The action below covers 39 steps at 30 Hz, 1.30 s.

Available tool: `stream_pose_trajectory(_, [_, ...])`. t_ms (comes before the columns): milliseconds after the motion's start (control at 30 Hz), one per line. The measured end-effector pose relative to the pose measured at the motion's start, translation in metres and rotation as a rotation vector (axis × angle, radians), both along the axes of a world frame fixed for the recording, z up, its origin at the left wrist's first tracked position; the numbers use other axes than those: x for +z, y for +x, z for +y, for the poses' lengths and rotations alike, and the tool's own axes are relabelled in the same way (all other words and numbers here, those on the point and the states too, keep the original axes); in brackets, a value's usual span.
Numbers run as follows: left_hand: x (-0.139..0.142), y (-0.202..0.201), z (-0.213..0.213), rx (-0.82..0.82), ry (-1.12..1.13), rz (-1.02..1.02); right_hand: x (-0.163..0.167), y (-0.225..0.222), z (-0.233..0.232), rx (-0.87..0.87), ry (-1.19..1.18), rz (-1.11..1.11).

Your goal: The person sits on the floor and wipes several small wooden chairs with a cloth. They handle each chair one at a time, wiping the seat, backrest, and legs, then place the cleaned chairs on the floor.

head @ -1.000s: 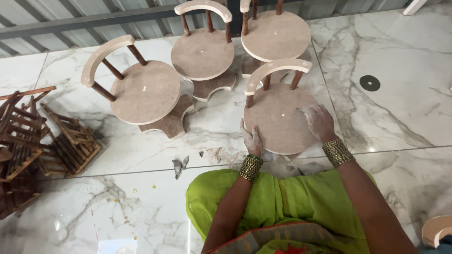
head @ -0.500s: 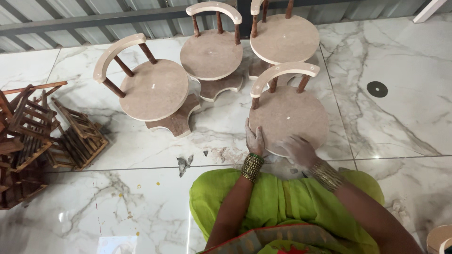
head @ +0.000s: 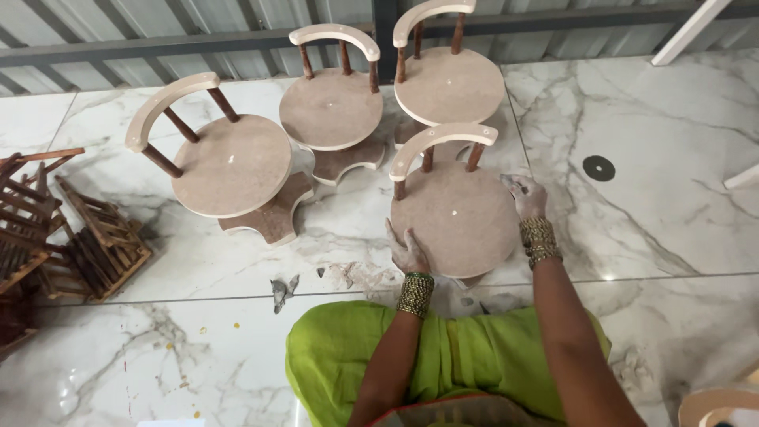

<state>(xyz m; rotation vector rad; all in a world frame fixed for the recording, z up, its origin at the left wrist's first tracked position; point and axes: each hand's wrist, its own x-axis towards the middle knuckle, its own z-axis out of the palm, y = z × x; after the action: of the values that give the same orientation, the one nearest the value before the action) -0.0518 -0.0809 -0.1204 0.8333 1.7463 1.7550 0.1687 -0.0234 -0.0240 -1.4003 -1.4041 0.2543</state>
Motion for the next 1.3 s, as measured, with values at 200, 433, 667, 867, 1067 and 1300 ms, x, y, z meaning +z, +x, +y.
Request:
stream_pose_trajectory(200, [-0.013, 0.010, 0.014, 0.020, 0.173, -0.101, -0.044, 0.004, -0.032, -0.164, -0.038, 0.202])
stream_pose_trajectory(433, [-0.014, 0.004, 0.018, -0.004, 0.019, 0.023, -0.086, -0.008, -0.064, -0.231, 0.170, 0.316])
stream_pose_trajectory(667, [-0.002, -0.027, 0.039, -0.214, -0.037, 0.151, -0.056, 0.027, 0.016, 0.116, -0.163, 0.453])
stream_pose_trajectory(867, [0.023, -0.059, 0.097, -0.557, 0.091, 0.334, -0.029, 0.029, 0.063, 0.444, -0.279, 0.627])
stream_pose_trajectory(1067, [0.057, -0.053, 0.130, -0.656, -0.239, 0.817, -0.047, 0.038, 0.020, 0.330, -0.106, 0.435])
stream_pose_trajectory(1300, [0.041, -0.024, 0.059, -0.246, -0.586, 0.762, -0.117, -0.025, -0.092, -0.555, -0.056, 0.301])
